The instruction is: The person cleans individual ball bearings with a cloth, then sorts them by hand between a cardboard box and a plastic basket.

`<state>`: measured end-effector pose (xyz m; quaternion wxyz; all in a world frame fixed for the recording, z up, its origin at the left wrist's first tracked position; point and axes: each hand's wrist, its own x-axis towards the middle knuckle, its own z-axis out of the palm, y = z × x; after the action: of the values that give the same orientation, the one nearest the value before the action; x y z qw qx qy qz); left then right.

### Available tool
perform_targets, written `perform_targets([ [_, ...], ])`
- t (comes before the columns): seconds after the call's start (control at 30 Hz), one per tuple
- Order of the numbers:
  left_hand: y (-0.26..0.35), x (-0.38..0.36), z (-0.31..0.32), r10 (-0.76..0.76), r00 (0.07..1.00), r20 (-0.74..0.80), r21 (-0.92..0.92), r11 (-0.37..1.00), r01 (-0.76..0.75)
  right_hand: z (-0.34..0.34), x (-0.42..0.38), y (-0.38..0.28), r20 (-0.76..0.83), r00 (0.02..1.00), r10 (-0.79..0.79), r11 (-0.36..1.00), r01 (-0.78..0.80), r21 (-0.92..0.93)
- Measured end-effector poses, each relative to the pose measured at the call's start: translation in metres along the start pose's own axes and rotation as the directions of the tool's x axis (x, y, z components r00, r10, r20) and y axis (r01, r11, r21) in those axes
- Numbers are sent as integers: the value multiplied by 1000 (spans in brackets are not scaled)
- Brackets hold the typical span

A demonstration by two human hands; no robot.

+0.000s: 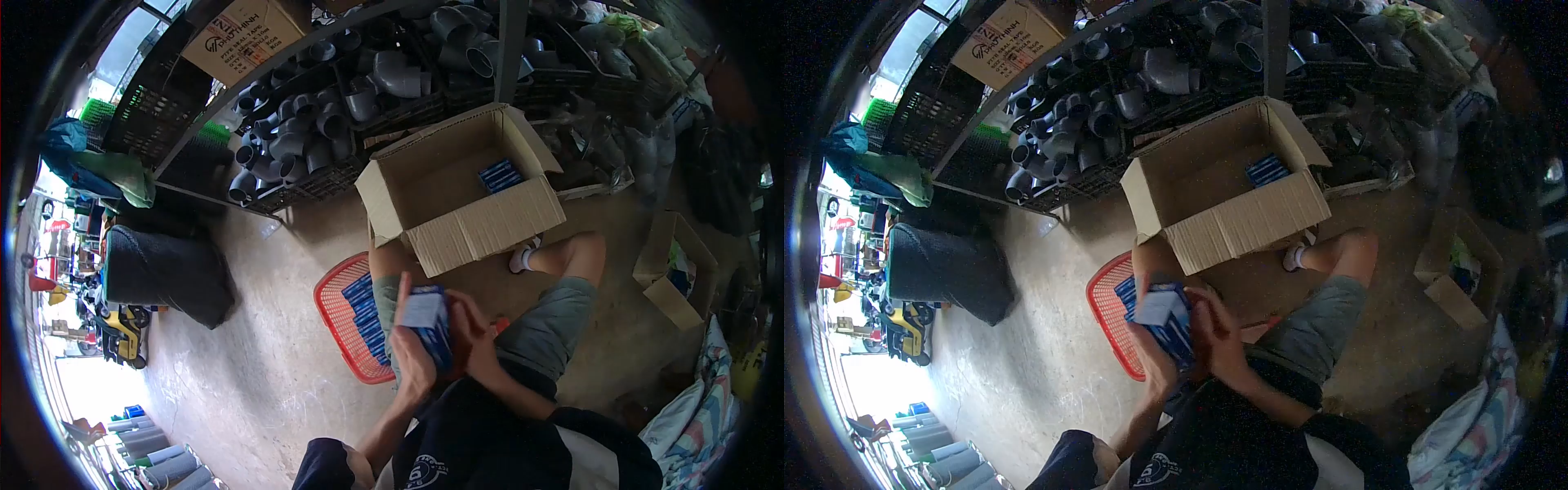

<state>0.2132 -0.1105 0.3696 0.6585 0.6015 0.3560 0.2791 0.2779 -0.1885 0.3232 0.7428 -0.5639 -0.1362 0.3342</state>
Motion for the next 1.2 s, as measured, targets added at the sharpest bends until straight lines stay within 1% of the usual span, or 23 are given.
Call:
perform_targets([
  [0.13, -5, -13, 5, 51, 976, 210, 57, 996, -64, -16, 22, -24, -69, 997, 20, 978, -5, 207],
  [0.17, -10, -11, 1, -56, 976, 212, 107, 994, 33, -18, 24, -28, -84, 996, 28, 969, -6, 247],
  [0.23, -14, -4, -6, -267, 943, 201, 208, 952, 225, -19, 23, -32, -108, 994, 13, 989, 3, 150],
  [0.27, -15, -4, 1, -245, 952, 182, 26, 969, 244, -19, 23, -33, -117, 993, 6, 995, 6, 101],
  [0.3, -18, -8, 4, -249, 954, 166, -16, 967, 255, -21, 24, -31, -105, 993, -49, 999, 47, -18],
  [0.37, -33, -20, 6, -254, 958, 132, -99, 958, 268, -25, 28, -25, -60, 986, -156, 959, 136, -248],
  [0.4, -38, -24, 16, -179, 981, 77, -183, 964, 190, -25, 28, -26, -4, 993, -119, 967, 115, -229],
  [0.47, -37, -26, 13, -221, 975, 29, -51, 974, 223, -25, 26, -27, 102, 994, -45, 979, 64, -192],
  [0.5, -31, -22, 13, -239, 971, 4, 11, 971, 239, -24, 24, -29, 159, 981, -113, 970, 144, -196],
  [0.53, -29, -15, 9, -71, 997, -19, 206, 976, 74, -20, 19, -33, 214, 960, -178, 955, 221, -197],
  [0.57, -27, -8, 6, -117, 992, -43, 100, 988, 121, -18, 13, -34, 269, 933, -239, 935, 295, -195],
  [0.63, -23, 9, 1, -209, 975, -82, -125, 972, 198, -20, 5, -28, 351, 904, -244, 904, 343, -256],
  [0.67, -22, 16, -5, -236, 964, -125, -136, 966, 219, -22, 1, -31, 399, 885, -240, 884, 369, -288],
  [0.73, -14, 17, -3, -177, 976, -128, -135, 978, 160, -22, -5, -29, 477, 853, -212, 852, 401, -338],
  [0.77, -12, 18, -2, -147, 981, -127, -136, 982, 130, -22, -1, -31, 469, 852, -232, 844, 416, -338],
  [0.8, -38, 13, -12, -181, 976, -119, -8, 983, 181, -22, 4, -35, 460, 852, -249, 838, 427, -339],
  [0.83, -39, 7, -7, -167, 983, -79, -21, 986, 166, -22, 9, -39, 453, 852, -263, 833, 437, -339],
  [0.9, -35, -5, 7, -132, 991, -7, -55, 990, 131, -20, 21, -43, 450, 867, -214, 851, 391, -350],
  [0.93, -24, -3, 7, -143, 990, 5, -62, 988, 143, -19, 23, -44, 448, 873, -190, 860, 368, -353],
  [1.03, -38, 12, -4, -89, 996, -21, -27, 996, 88, -13, 5, -39, 399, 859, -320, 821, 462, -336],
  [1.07, -35, 13, -4, -62, 997, -40, 16, 998, 63, -15, -2, -39, 440, 850, -290, 816, 460, -351],
  [1.17, -31, 27, -14, -272, 956, -112, -108, 959, 260, -24, -12, -42, 522, 824, -222, 802, 459, -383],
  [1.2, -16, 24, -7, -235, 965, -116, -69, 971, 228, -26, -11, -42, 530, 820, -214, 801, 458, -385],
])
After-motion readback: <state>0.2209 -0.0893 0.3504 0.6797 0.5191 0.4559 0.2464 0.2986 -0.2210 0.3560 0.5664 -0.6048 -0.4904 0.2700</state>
